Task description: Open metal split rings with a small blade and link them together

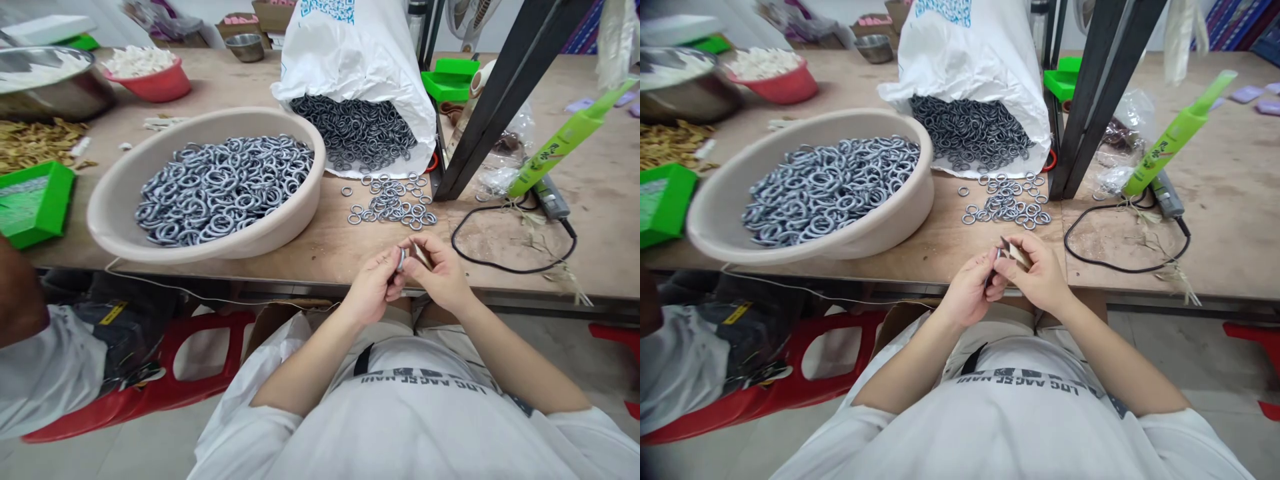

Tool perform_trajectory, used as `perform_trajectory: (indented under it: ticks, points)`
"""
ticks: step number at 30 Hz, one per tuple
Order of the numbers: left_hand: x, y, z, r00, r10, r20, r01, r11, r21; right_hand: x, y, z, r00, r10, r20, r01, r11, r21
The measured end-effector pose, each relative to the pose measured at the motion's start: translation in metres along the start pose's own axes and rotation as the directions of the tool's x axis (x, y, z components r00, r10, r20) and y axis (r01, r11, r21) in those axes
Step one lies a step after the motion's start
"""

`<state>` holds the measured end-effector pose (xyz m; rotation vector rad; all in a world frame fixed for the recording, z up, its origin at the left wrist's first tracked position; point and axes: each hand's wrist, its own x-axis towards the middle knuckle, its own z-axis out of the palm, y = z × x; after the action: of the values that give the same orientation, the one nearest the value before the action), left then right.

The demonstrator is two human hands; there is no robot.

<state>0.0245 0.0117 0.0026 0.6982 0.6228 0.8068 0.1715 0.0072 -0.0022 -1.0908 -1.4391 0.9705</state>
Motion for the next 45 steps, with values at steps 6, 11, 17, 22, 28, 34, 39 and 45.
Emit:
perform_trajectory:
  ticks: [6, 11, 17, 22, 28, 34, 39, 45]
  points:
    - [-0.005, -0.001, 0.004, 0.995, 0.092, -0.048, -0.091, 0.995, 0.033, 0.001, -0.010, -0.004, 0.998, -0.069, 0.015, 0.070, 0.984, -0.166]
    - [-0.008, 0.001, 0.004, 0.989, 0.114, -0.099, -0.116, 0.993, -0.014, -0.010, -0.025, -0.005, 0.951, -0.231, 0.207, 0.305, 0.816, -0.490]
    - [-0.008, -0.003, 0.005, 0.987, 0.109, -0.119, -0.112, 0.993, -0.020, -0.017, -0.030, -0.001, 0.941, -0.250, 0.229, 0.339, 0.724, -0.600]
    - [-0.013, -0.005, 0.004, 0.990, 0.112, -0.082, -0.111, 0.994, 0.013, -0.013, -0.022, -0.006, 0.958, -0.176, 0.228, 0.280, 0.753, -0.595]
    - [-0.020, -0.002, 0.001, 0.995, 0.101, 0.018, -0.103, 0.991, 0.088, 0.024, 0.004, -0.032, 1.000, -0.015, -0.006, 0.005, 0.642, -0.767]
    - [-0.008, 0.008, -0.017, 0.978, 0.160, -0.130, -0.144, 0.982, 0.126, 0.058, 0.020, -0.031, 0.991, 0.131, -0.005, -0.041, 0.274, -0.961]
    - [-0.001, 0.018, -0.032, 0.963, 0.167, -0.212, -0.143, 0.982, 0.124, 0.055, 0.020, -0.034, 0.992, 0.120, 0.044, -0.016, 0.461, -0.887]
    - [0.012, 0.014, -0.028, 0.960, 0.219, -0.175, -0.152, 0.932, 0.329, 0.034, 0.000, -0.029, 0.935, 0.238, 0.264, -0.139, 0.928, -0.345]
